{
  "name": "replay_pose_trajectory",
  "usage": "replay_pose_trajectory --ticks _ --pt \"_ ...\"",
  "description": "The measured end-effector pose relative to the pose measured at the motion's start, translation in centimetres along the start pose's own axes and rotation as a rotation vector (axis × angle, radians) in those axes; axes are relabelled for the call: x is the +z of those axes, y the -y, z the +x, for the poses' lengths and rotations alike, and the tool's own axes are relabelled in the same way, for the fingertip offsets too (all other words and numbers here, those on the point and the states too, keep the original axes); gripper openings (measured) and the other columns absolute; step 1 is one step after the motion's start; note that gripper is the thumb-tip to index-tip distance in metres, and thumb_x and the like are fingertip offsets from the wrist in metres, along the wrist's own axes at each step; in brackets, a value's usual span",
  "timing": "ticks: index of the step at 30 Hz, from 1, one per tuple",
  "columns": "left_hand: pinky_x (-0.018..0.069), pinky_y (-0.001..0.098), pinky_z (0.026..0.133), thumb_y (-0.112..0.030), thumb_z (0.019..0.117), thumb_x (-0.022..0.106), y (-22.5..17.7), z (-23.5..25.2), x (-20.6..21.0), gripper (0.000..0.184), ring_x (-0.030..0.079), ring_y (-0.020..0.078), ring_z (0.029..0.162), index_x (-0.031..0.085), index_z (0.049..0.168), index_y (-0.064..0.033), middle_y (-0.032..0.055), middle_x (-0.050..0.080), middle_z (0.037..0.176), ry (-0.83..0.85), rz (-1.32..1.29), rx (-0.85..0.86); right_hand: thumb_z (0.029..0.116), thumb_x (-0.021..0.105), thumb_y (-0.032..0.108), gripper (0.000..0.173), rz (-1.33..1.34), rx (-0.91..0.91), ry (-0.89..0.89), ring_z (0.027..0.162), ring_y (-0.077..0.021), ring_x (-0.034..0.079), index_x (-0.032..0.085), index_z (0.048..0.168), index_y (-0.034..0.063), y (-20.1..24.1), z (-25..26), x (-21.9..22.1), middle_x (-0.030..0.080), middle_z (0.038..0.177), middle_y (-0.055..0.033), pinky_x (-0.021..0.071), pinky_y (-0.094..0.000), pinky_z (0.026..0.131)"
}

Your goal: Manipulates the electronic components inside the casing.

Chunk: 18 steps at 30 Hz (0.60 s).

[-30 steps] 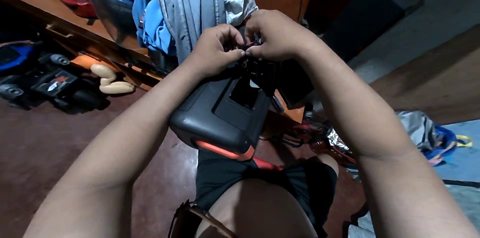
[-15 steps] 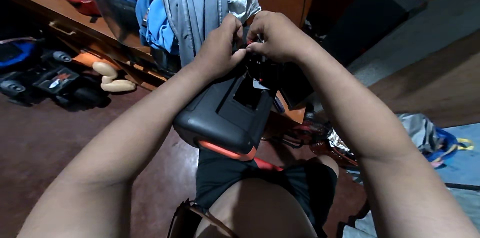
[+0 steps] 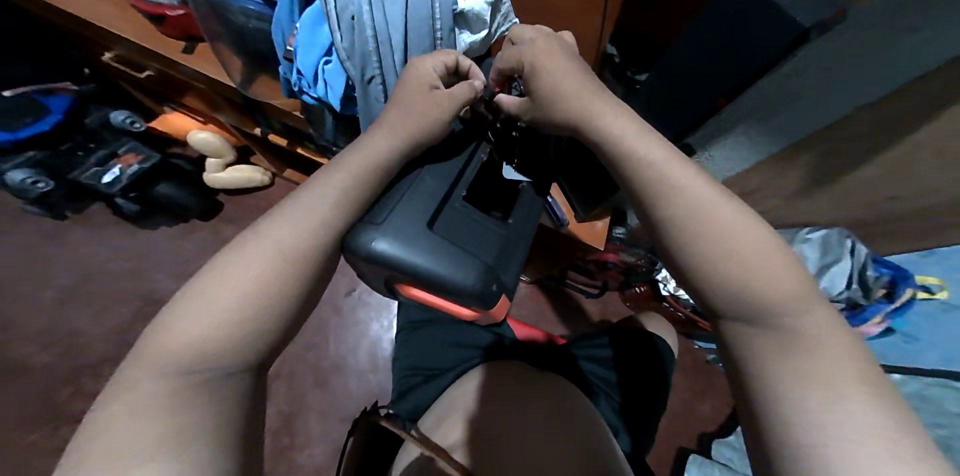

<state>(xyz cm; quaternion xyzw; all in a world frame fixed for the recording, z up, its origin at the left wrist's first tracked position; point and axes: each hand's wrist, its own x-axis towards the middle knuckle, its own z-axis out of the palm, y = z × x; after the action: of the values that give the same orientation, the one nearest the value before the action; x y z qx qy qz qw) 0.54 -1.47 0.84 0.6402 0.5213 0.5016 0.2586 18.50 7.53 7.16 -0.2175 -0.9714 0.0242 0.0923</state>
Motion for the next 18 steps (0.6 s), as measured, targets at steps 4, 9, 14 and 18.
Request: replay_pose_trajectory --ticks 4,9,14,18 --pt "0.0577 0.0233 0.080 -0.016 0.1053 0.058 -0.1 0.1 -0.3 0.017 0.068 0.0018 0.082 0.072 0.108 -0.0067 -0.0013 0.073 0.094 0.090 0.045 -0.074 0.0946 0.067 0.028 0.018 -0.001 -0.041 -0.071 0.112 -0.0292 0.059 0.077 0.101 0.0141 -0.3 -0.1 0.4 0.066 0.108 -0.0101 0.0387 -0.0576 0.097" --pt "0.0552 0.0210 0.086 -0.016 0.1056 0.058 -0.2 0.1 -0.6 0.019 0.067 -0.0016 0.089 0.074 0.114 -0.0103 -0.0035 0.074 0.104 0.153 0.082 -0.088 0.0935 0.069 0.031 0.019 -0.044 -0.066 -0.130 0.110 -0.0295 0.060 0.076 0.100 0.0147 -0.5 -0.2 0.6 0.067 0.106 -0.0089 0.0383 -0.0567 0.098" --pt "0.0554 0.0271 0.083 -0.010 0.1018 0.060 0.9 0.5 -0.6 0.019 0.064 0.0067 0.089 0.064 0.120 -0.0072 0.0036 0.066 0.103 0.120 0.047 0.040 0.0936 0.067 0.035 0.022 -0.098 -0.072 -0.177 0.108 -0.0307 0.061 0.076 0.097 0.0141 -0.8 -0.4 0.7 0.068 0.103 -0.0089 0.0386 -0.0574 0.097" --pt "0.0545 0.0217 0.091 -0.014 0.1051 0.057 0.6 0.3 -0.8 0.018 0.066 -0.0004 0.097 0.071 0.116 -0.0100 -0.0015 0.072 0.110 0.164 0.101 0.042 0.0939 0.067 0.036 0.024 -0.097 -0.092 -0.202 0.109 -0.0306 0.061 0.077 0.096 0.0142 -1.0 -0.6 0.8 0.069 0.104 -0.0088 0.0385 -0.0571 0.098"
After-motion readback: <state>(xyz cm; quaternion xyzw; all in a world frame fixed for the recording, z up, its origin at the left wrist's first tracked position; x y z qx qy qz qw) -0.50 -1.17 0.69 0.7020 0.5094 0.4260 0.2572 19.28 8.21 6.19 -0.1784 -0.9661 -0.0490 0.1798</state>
